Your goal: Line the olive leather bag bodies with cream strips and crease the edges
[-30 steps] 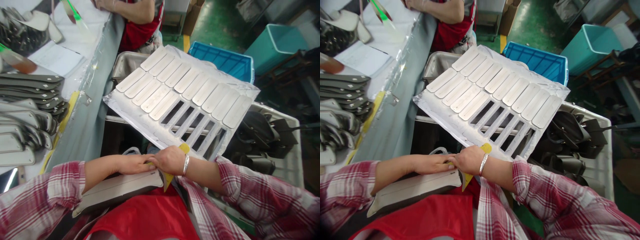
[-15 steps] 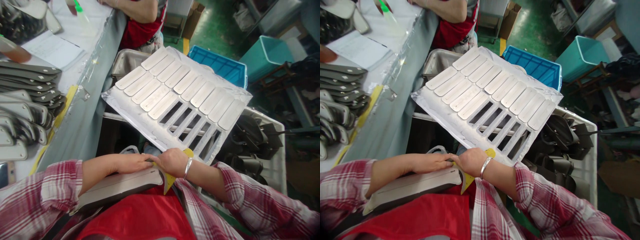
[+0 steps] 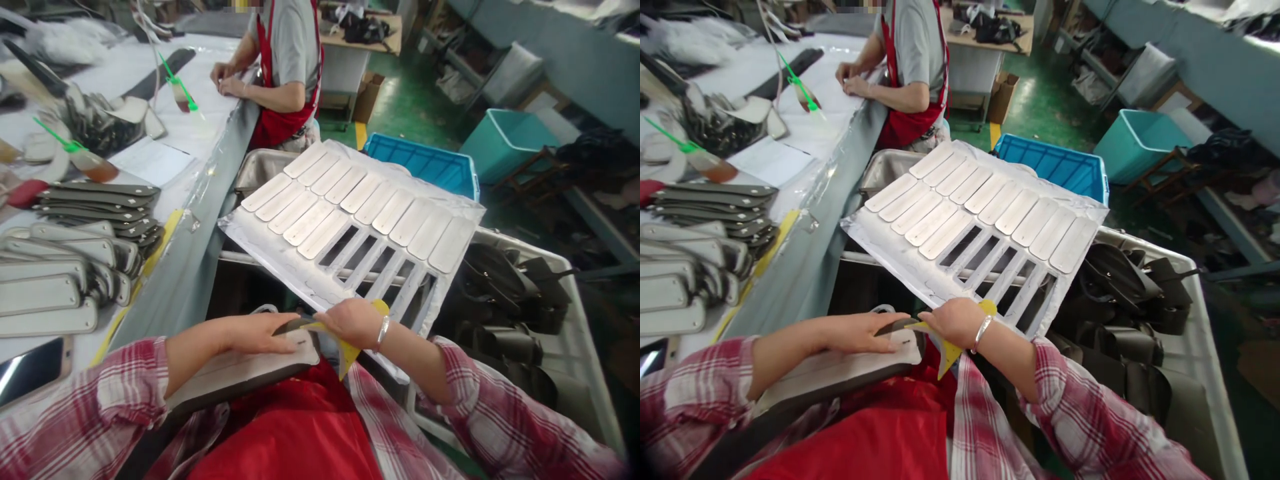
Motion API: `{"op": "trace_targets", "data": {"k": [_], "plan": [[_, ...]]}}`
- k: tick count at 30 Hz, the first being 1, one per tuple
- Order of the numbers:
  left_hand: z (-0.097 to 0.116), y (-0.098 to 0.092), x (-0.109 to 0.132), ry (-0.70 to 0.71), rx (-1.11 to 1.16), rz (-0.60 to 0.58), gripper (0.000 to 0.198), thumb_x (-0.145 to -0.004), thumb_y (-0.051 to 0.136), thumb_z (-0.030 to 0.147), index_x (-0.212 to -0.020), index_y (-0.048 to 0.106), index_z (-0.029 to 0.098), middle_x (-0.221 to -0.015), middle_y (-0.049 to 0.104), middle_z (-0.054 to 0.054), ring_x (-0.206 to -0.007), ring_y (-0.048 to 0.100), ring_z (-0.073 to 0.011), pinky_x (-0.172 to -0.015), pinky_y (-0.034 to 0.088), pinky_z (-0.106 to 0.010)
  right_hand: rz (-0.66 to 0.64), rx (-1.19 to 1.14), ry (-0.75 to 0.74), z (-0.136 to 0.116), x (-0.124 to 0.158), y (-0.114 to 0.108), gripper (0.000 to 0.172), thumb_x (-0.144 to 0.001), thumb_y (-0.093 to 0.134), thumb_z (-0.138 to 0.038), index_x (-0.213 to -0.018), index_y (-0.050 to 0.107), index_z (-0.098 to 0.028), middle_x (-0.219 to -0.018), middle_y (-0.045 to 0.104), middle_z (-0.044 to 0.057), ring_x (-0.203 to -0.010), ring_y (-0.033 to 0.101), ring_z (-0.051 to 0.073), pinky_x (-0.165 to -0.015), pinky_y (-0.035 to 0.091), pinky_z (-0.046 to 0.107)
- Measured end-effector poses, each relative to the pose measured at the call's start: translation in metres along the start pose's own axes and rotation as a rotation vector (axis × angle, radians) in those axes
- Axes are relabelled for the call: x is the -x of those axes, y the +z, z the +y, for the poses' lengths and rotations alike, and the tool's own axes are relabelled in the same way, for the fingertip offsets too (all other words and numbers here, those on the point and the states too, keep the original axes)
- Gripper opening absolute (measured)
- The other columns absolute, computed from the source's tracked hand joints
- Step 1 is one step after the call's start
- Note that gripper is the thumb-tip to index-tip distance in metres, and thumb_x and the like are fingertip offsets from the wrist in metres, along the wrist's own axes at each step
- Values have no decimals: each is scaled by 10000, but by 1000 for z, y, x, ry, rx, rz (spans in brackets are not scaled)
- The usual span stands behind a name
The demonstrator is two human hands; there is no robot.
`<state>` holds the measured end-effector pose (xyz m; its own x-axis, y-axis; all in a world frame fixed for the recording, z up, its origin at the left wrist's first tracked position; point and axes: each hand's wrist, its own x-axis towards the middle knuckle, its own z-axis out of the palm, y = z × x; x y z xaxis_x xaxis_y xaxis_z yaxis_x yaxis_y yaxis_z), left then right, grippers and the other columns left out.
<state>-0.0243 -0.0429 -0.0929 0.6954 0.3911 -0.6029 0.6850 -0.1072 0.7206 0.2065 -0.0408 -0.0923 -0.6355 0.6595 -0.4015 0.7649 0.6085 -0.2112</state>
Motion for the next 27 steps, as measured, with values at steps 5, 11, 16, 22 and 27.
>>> {"op": "trace_targets", "data": {"k": [5,11,16,22,27], "plan": [[-1,-7,13,-34,-31,-1,766,-761,473,608,-1383,270,210,-1390,391,-79,-1221,415,-237,-1021,303,-321,129,56,-12,4,-6,-6,583,-926,221,-478,-721,661,-155,-756,687,84,-697,621,181,-547,349,246],[6,2,31,-124,-197,206,654,-810,438,533,-1353,331,185,-1389,390,-98,-1249,383,-241,-1035,288,-356,67,-4,156,19,-13,2,572,-923,185,-489,-787,628,-155,-738,651,109,-692,607,188,-584,380,261],[19,42,36,-116,-463,492,709,-798,442,551,-1367,287,157,-1431,305,-124,-1306,276,-276,-1071,203,-434,-124,-471,330,31,19,41,613,-930,129,-461,-771,615,-123,-709,620,115,-624,567,174,-592,406,279],[33,66,-3,-214,-547,486,1099,-573,555,726,-1384,190,79,-1428,263,-211,-1288,280,-342,-1031,238,-446,-222,-1184,262,0,69,88,441,-838,392,-555,-795,587,-161,-733,618,42,-633,559,142,-589,434,253],[37,69,-14,-263,-589,541,1060,-561,608,659,-1360,232,72,-1246,470,-208,-1114,445,-351,-905,349,-436,-314,-1836,56,-28,96,110,459,-693,645,-464,-1018,523,-163,-893,625,43,-788,608,156,-740,463,287]]}}
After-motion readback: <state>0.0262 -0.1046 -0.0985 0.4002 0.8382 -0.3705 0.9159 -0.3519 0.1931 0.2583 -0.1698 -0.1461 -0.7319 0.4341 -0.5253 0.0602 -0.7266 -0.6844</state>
